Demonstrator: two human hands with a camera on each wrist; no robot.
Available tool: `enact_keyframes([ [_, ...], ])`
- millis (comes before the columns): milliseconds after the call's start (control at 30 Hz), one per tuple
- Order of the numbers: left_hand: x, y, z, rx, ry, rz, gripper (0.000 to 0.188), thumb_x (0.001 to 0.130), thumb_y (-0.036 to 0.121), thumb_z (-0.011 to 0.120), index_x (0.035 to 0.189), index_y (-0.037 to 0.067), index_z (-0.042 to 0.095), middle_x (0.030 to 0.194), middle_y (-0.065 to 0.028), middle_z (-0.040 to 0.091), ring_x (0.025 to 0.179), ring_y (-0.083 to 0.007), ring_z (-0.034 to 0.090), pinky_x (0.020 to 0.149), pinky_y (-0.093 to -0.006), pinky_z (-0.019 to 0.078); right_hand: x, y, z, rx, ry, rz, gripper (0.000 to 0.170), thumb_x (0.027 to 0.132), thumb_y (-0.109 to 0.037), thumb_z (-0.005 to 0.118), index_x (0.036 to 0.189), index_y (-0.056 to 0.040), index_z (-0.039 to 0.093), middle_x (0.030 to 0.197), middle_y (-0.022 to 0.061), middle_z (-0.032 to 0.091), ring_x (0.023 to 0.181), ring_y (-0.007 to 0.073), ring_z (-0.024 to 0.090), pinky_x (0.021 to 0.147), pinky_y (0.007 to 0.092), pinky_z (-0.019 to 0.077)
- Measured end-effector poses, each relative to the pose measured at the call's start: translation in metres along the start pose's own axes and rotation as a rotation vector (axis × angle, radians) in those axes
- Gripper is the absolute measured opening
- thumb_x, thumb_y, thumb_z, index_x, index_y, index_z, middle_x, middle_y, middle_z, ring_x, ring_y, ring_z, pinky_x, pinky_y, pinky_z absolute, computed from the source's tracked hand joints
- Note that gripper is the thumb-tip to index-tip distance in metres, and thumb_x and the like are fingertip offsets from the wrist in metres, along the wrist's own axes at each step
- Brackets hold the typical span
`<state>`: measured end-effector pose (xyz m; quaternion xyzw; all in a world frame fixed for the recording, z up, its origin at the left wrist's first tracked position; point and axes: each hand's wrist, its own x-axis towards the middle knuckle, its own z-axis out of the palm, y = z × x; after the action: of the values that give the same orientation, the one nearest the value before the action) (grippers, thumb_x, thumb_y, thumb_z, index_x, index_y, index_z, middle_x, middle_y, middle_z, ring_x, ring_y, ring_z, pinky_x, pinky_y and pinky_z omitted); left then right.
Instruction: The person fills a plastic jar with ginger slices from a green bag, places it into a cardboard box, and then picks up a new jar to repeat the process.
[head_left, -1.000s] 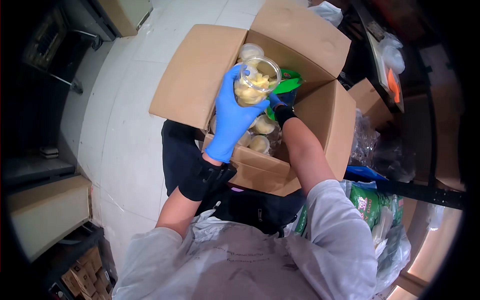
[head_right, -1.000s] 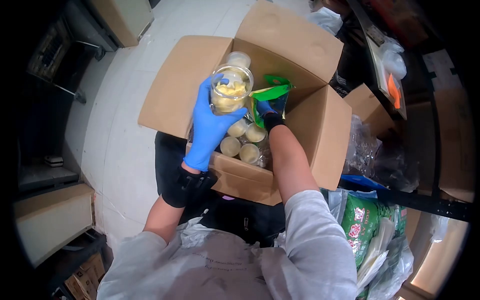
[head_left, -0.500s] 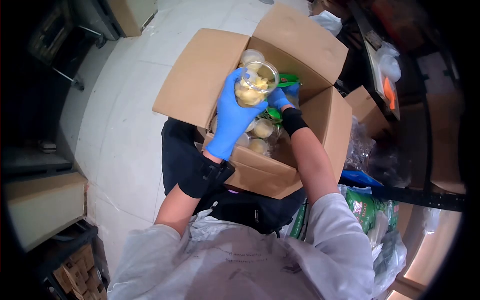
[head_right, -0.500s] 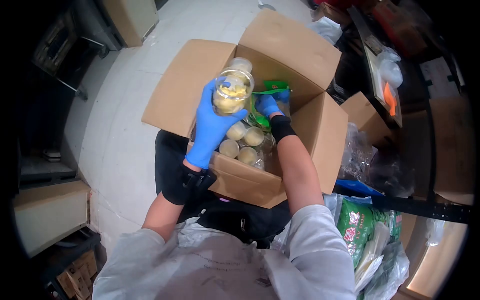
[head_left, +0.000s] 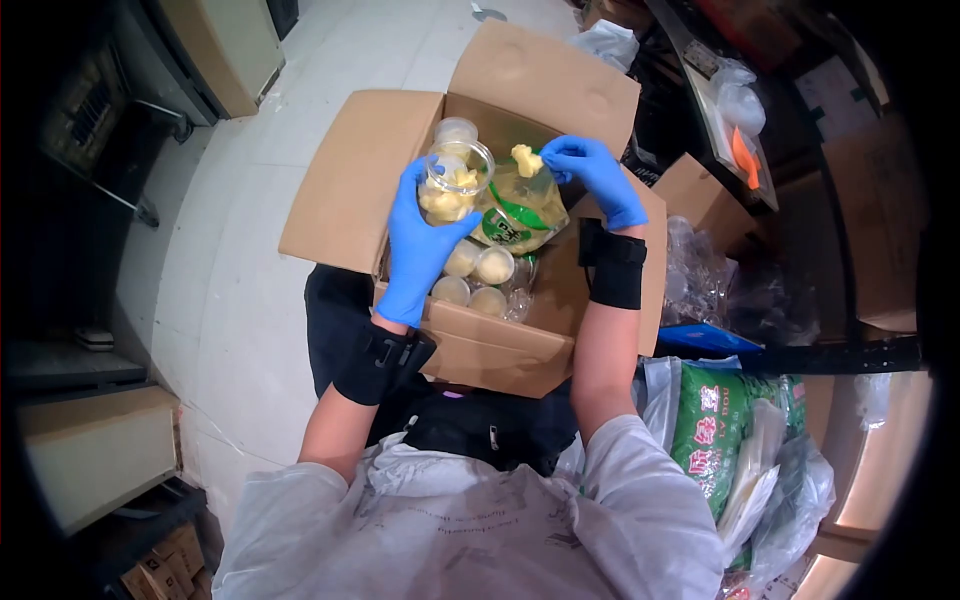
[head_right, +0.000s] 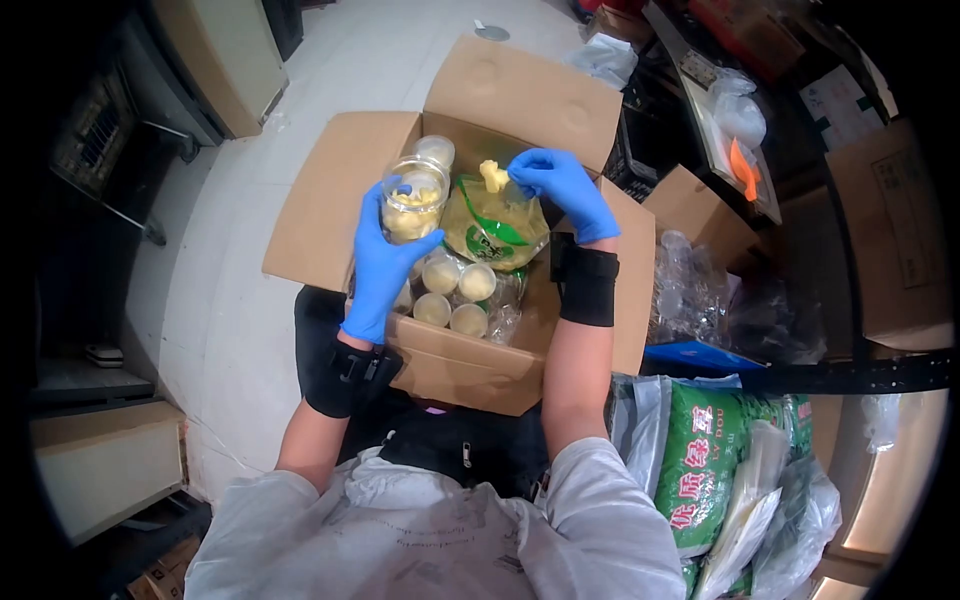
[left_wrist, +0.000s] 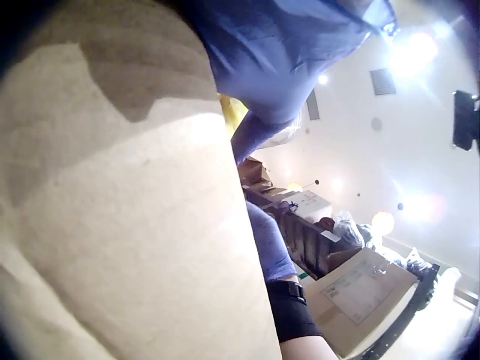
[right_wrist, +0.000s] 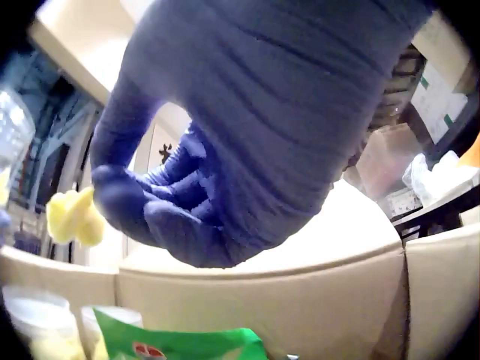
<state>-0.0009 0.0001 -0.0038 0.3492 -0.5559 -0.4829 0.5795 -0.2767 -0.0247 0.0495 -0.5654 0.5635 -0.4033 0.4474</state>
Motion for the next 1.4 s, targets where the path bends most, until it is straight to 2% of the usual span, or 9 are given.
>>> enact_keyframes([
  [267, 0.0, 0.001, 0.002, 0.171, -0.079, 0.065, 0.075, 0.068, 0.008, 0.088, 0.133, 0.005, 0.052, 0.126, -0.0135, 0.063, 0.119, -0.0255, 0.061, 0.101, -0.0376, 0.0492, -0.017, -0.043, 0.03, 0.309, -0.061, -0.165, 0.018, 0.09, -0.016, 0.07, 0.101, -0.0006, 0.071, 0.085, 0.0007, 0.065, 0.072, 0.0072, 0.054, 0.068, 0.0228, 0.0442],
  [667, -0.001, 0.0, 0.005, 0.115, -0.11, 0.01, 0.075, 0.066, 0.008, 0.088, 0.133, 0.007, 0.053, 0.126, -0.0136, 0.064, 0.12, -0.0249, 0.062, 0.101, -0.0373, 0.0504, -0.017, -0.052, 0.057, 0.045, -0.15, -0.23, 0.023, 0.09, -0.02, 0.072, 0.103, -0.0015, 0.075, 0.084, -0.001, 0.066, 0.073, 0.0044, 0.053, 0.067, 0.0218, 0.0436],
  [767, -0.001, -0.002, 0.005, 0.11, -0.104, 0.038, 0.076, 0.066, 0.008, 0.088, 0.133, 0.007, 0.053, 0.126, -0.0133, 0.064, 0.12, -0.0248, 0.062, 0.101, -0.0374, 0.0504, -0.016, -0.05, 0.052, -0.009, -0.022, -0.309, 0.024, 0.091, -0.022, 0.072, 0.105, -0.0024, 0.076, 0.086, -0.0001, 0.069, 0.075, 0.005, 0.057, 0.067, 0.0216, 0.0445],
  [833, 0.0, -0.002, 0.005, 0.11, -0.098, 0.041, 0.076, 0.066, 0.008, 0.088, 0.133, 0.007, 0.053, 0.126, -0.0131, 0.064, 0.12, -0.0247, 0.062, 0.101, -0.0374, 0.0504, -0.013, -0.043, 0.04, 0.046, 0.084, -0.15, 0.023, 0.092, -0.021, 0.07, 0.102, -0.0013, 0.076, 0.087, 0.002, 0.071, 0.079, 0.0069, 0.062, 0.069, 0.0222, 0.0469],
  [1067, 0.0, 0.003, 0.003, 0.085, -0.092, 0.062, 0.076, 0.068, 0.007, 0.088, 0.135, 0.006, 0.052, 0.127, -0.0114, 0.061, 0.122, -0.0231, 0.058, 0.104, -0.0363, 0.0477, 0.028, 0.06, 0.018, -0.302, -0.064, 0.104, 0.023, 0.085, -0.019, 0.065, 0.088, -0.0003, 0.077, 0.075, 0.012, 0.072, 0.068, 0.0173, 0.07, 0.067, 0.031, 0.0537],
  [1133, 0.0, 0.002, 0.003, 0.079, -0.093, 0.07, 0.076, 0.07, 0.005, 0.088, 0.136, 0.004, 0.05, 0.13, -0.0114, 0.058, 0.123, -0.0224, 0.056, 0.104, -0.036, 0.0482, 0.052, 0.12, 0.018, -0.641, -0.169, 0.126, 0.027, 0.09, -0.02, 0.061, 0.097, 0.0006, 0.077, 0.09, 0.0127, 0.076, 0.079, 0.0199, 0.071, 0.076, 0.0326, 0.0543],
  [1200, -0.001, 0.002, 0.002, 0.076, -0.092, 0.078, 0.077, 0.072, 0.003, 0.087, 0.138, 0.003, 0.047, 0.132, -0.0115, 0.055, 0.124, -0.0217, 0.055, 0.105, -0.0356, 0.0487, 0.059, 0.15, 0.034, -0.715, -0.173, 0.072, 0.025, 0.085, -0.019, 0.062, 0.098, -0.0057, 0.078, 0.099, 0.0175, 0.075, 0.091, 0.0343, 0.072, 0.088, 0.0423, 0.0543],
  [1233, -0.001, 0.002, 0.003, 0.063, -0.08, 0.08, 0.077, 0.072, 0.003, 0.087, 0.138, 0.003, 0.047, 0.132, -0.0114, 0.055, 0.123, -0.0219, 0.055, 0.104, -0.0357, 0.0488, 0.06, 0.145, 0.044, -0.809, -0.274, 0.198, 0.035, 0.09, -0.022, 0.058, 0.117, -0.0057, 0.073, 0.122, 0.018, 0.069, 0.11, 0.0348, 0.067, 0.097, 0.0416, 0.0502],
  [1400, 0.0, 0.003, 0.0, 0.011, -0.009, 0.052, 0.078, 0.068, 0.007, 0.089, 0.135, 0.004, 0.05, 0.129, -0.0117, 0.059, 0.121, -0.0223, 0.057, 0.104, -0.036, 0.0475, 0.085, 0.256, 0.043, -1.02, -0.176, 0.078, 0.037, 0.097, -0.027, 0.051, 0.124, -0.0073, 0.068, 0.128, 0.0163, 0.066, 0.114, 0.0316, 0.063, 0.103, 0.0379, 0.0458],
])
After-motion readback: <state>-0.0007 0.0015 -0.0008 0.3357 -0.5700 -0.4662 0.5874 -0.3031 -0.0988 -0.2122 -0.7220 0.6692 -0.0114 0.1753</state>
